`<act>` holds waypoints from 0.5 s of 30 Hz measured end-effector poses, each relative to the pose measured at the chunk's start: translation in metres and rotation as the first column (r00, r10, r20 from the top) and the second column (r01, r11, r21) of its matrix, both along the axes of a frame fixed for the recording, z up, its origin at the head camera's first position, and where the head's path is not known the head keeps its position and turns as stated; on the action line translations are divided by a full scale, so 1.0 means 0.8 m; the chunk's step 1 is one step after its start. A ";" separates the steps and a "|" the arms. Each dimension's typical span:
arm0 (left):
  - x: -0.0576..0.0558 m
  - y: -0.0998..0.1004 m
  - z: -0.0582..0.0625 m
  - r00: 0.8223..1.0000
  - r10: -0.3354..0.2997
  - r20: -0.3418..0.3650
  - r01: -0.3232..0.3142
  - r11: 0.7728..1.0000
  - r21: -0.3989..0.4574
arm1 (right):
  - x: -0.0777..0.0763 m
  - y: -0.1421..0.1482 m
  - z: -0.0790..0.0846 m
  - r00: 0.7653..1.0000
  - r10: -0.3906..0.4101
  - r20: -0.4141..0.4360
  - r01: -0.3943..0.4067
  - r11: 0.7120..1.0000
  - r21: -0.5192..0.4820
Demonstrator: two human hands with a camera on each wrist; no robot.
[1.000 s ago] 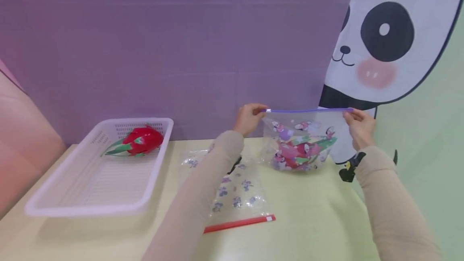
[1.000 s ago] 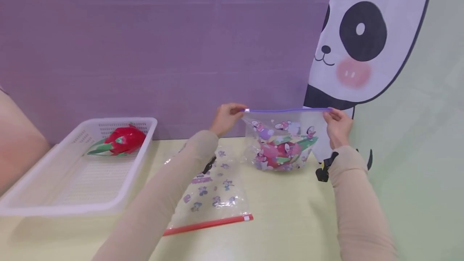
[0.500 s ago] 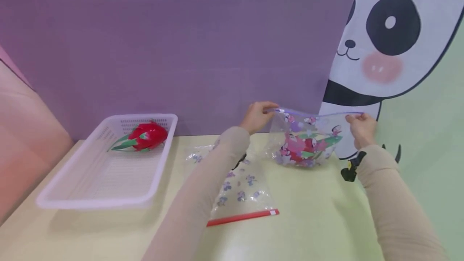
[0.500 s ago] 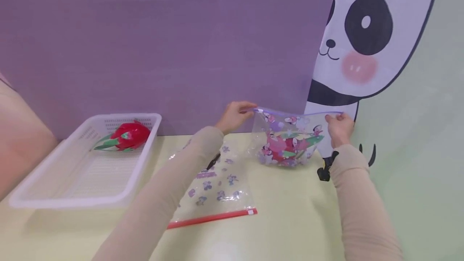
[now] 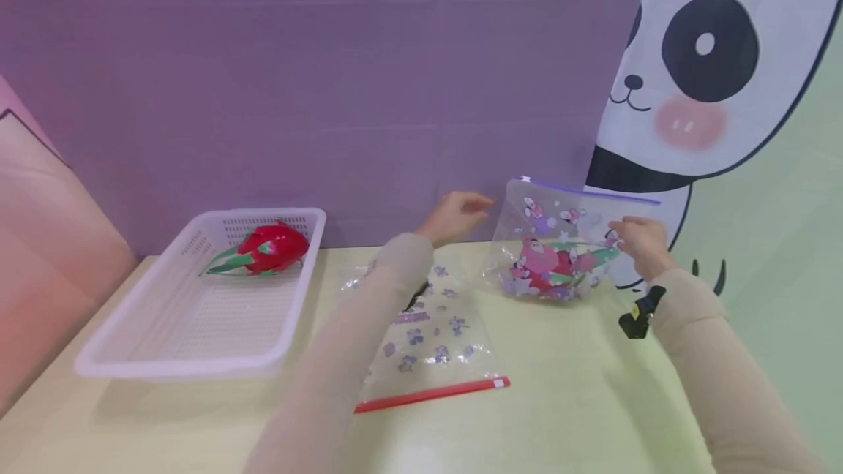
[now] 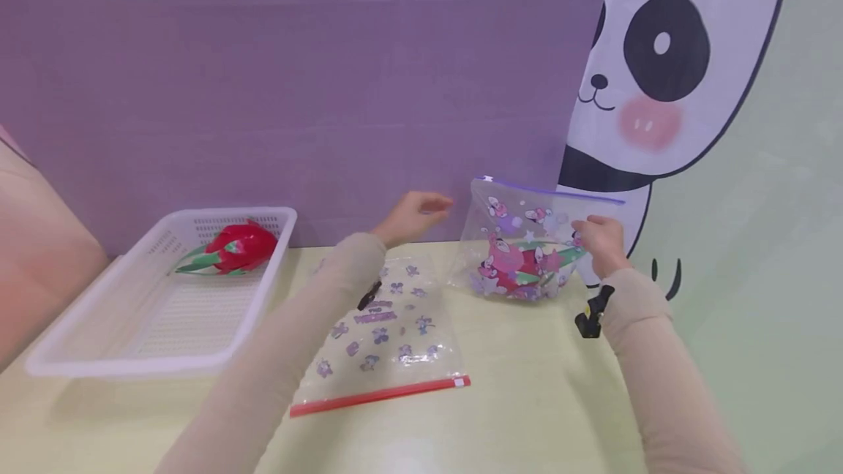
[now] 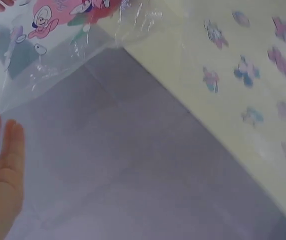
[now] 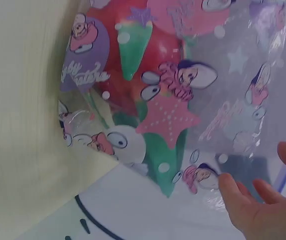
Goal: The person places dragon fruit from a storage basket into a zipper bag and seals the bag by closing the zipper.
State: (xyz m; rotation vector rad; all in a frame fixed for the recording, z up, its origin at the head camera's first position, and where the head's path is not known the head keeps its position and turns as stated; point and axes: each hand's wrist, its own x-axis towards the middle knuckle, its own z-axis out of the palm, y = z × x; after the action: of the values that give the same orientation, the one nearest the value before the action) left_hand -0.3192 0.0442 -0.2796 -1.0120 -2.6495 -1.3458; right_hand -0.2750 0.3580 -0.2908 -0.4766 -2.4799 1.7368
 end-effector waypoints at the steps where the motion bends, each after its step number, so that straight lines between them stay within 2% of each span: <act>1: 0.003 -0.007 0.003 1.000 -0.002 -0.018 0.001 0.998 -0.063 | 0.002 -0.003 0.000 0.999 0.049 0.002 -0.049 0.998 0.026; 3: 0.013 -0.022 0.011 0.999 -0.001 -0.043 -0.008 0.978 -0.209 | 0.007 -0.008 0.002 0.987 0.161 0.019 -0.162 0.983 0.092; 5: 0.025 -0.041 0.020 0.998 0.015 -0.062 -0.035 0.937 -0.347 | 0.014 -0.014 0.004 0.961 0.273 0.051 -0.278 0.945 0.172; 7: 0.038 -0.062 0.028 0.998 0.041 -0.054 -0.060 0.896 -0.440 | 0.021 -0.022 0.007 0.933 0.353 0.073 -0.360 0.901 0.241; 9: 0.052 -0.083 0.033 0.996 0.063 -0.056 -0.082 0.873 -0.480 | 0.030 -0.033 0.011 0.913 0.402 0.075 -0.405 0.868 0.288; 12: 0.075 -0.114 0.034 0.990 0.026 -0.142 -0.090 0.879 -0.467 | 0.047 -0.054 0.015 0.900 0.433 0.049 -0.421 0.837 0.350; 14: 0.093 -0.134 0.030 0.967 -0.044 -0.252 -0.076 0.893 -0.444 | 0.059 -0.070 0.014 0.893 0.449 0.031 -0.427 0.822 0.376; 15: 0.103 -0.144 0.025 0.948 -0.078 -0.309 -0.066 0.900 -0.431 | 0.065 -0.078 0.012 0.887 0.461 0.017 -0.433 0.819 0.376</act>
State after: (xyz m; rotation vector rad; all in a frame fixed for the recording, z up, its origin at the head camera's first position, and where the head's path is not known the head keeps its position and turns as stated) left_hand -0.2366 -0.0711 -0.2592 -1.1536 -2.7361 -0.5172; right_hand -0.2230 0.2956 -0.2810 0.2240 -2.9347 1.2949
